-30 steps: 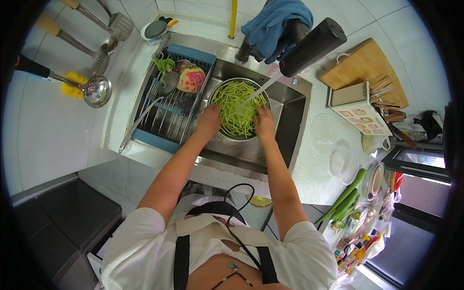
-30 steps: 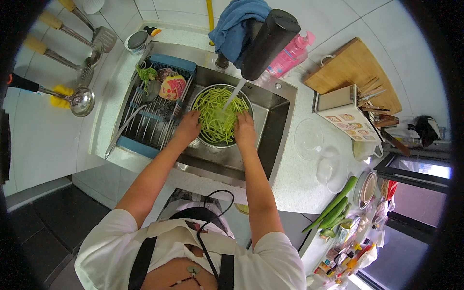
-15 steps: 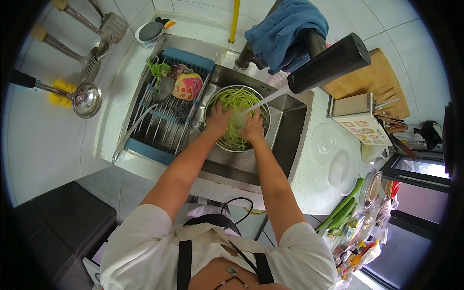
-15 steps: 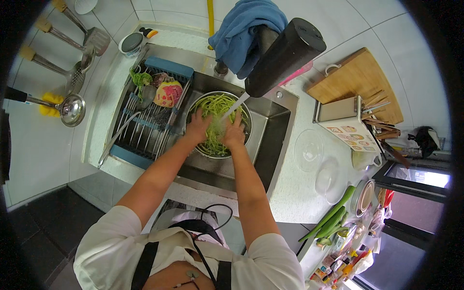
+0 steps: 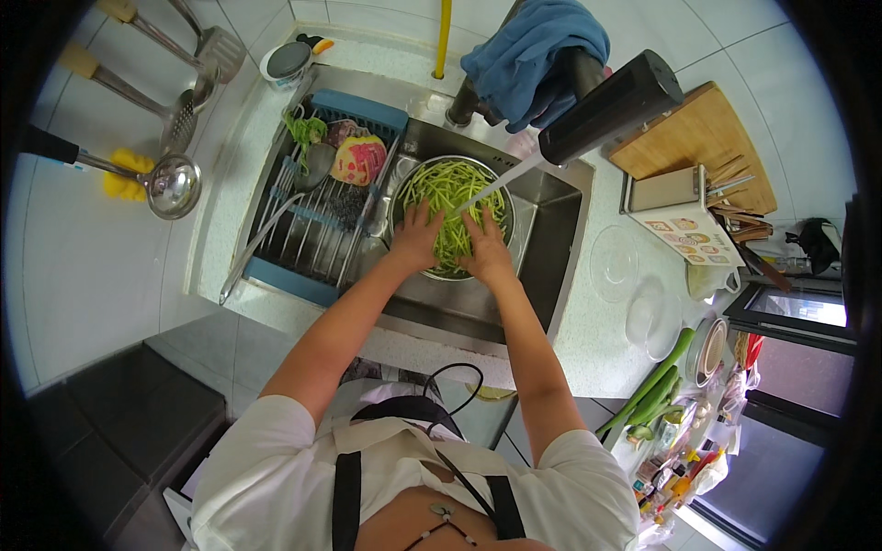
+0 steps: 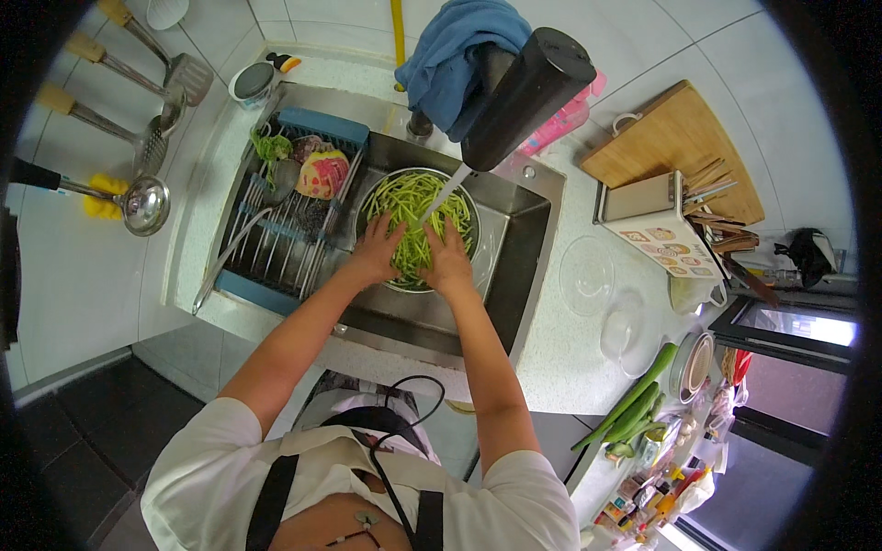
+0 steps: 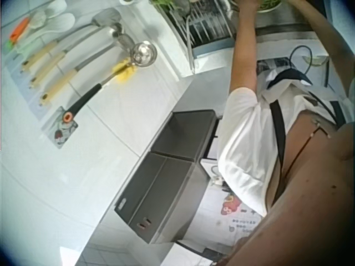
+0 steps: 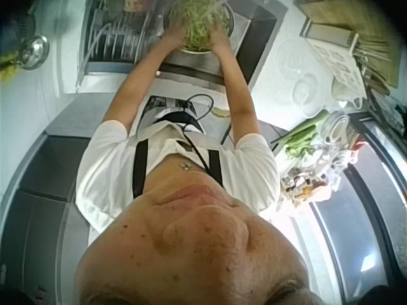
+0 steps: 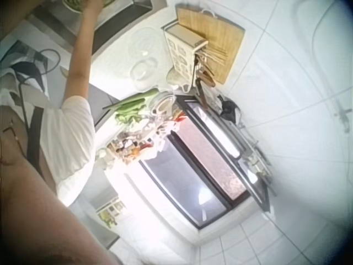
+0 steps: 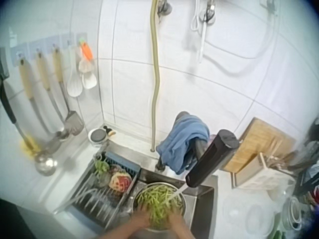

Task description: The person uses a chopstick to handle food, empties shredded vegetables from a plastic bag into a metal bowl, and washes the vegetables under a running faucet in a sink while using a strainer.

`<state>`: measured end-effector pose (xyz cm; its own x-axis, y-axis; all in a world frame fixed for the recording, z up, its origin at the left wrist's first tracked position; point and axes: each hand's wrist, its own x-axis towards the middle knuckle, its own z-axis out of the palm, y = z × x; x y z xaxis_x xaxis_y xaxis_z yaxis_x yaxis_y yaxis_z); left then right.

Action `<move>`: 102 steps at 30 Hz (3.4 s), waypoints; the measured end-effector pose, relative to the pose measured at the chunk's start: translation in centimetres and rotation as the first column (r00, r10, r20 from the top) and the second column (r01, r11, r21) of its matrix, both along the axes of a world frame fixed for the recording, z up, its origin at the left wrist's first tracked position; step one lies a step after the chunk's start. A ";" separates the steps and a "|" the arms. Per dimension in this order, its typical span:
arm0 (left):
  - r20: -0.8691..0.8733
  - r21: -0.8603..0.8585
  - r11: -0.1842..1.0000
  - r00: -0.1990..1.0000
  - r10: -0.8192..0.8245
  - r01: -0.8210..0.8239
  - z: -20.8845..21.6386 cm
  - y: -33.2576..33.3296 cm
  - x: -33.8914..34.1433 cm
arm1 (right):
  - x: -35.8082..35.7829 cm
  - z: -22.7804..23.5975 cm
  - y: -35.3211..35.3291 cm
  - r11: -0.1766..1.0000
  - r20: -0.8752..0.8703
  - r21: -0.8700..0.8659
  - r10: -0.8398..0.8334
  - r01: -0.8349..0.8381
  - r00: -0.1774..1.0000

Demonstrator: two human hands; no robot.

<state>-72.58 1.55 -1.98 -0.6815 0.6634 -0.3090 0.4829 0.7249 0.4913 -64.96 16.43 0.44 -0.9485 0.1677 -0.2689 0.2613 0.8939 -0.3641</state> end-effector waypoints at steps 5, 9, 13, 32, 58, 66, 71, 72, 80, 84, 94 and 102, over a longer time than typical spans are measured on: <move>0.064 -0.179 0.982 0.997 -0.043 0.054 -1.3 1.1 -0.4 | -0.8 -2.0 -0.4 0.994 0.291 0.111 -0.045 0.013 0.956; 0.020 -0.169 0.986 1.000 0.011 -0.008 -5.1 1.7 -1.4 | -1.7 -4.4 -0.4 0.989 0.175 0.098 -0.123 0.107 0.977; 0.072 -0.043 0.991 0.989 0.131 -0.128 -3.0 2.1 -1.5 | -2.0 -4.0 0.0 0.965 0.119 -0.044 -0.250 0.257 0.961; 0.866 -0.035 0.652 0.303 0.398 -0.757 -1.0 0.7 -4.1 | -4.3 -4.4 3.7 0.159 0.525 -0.634 -0.631 0.757 0.572; 0.568 0.363 0.705 0.745 0.350 -0.609 -4.5 0.8 -4.2 | 1.2 0.7 -1.0 0.990 -0.040 0.083 -0.112 0.115 0.993; 0.119 -0.088 0.987 0.985 -0.123 0.134 0.2 -0.1 -2.0 | 0.8 -3.2 0.2 0.999 0.089 -0.029 -0.013 0.016 0.996; -0.078 -0.167 0.979 0.988 -0.132 0.118 -4.8 0.5 -1.6 | -0.9 -4.8 0.5 0.997 0.131 0.074 -0.032 0.023 0.991; -0.122 -0.142 0.986 0.987 -0.104 0.086 -5.9 0.7 -1.4 | -1.0 -5.4 0.7 0.996 0.124 0.088 -0.007 -0.004 0.992; 0.033 -0.256 0.946 0.980 -0.194 0.196 0.5 1.2 -3.9 | -2.0 -0.6 3.6 0.984 0.025 -0.083 -0.156 0.158 0.987; -0.182 -0.206 0.972 0.972 -0.151 0.113 -0.9 1.2 -4.4 | -2.9 -3.3 4.7 0.996 -0.272 0.000 -0.090 0.093 0.958; -0.188 -0.264 0.953 0.961 -0.203 0.150 -3.3 2.4 -4.3 | -3.8 -6.5 3.8 0.987 -0.035 0.157 0.040 -0.034 0.999; -0.385 -0.041 0.996 0.919 -0.088 0.078 -0.3 0.4 -2.5 | -1.3 0.4 2.7 0.979 -0.298 -0.094 -0.200 0.180 0.933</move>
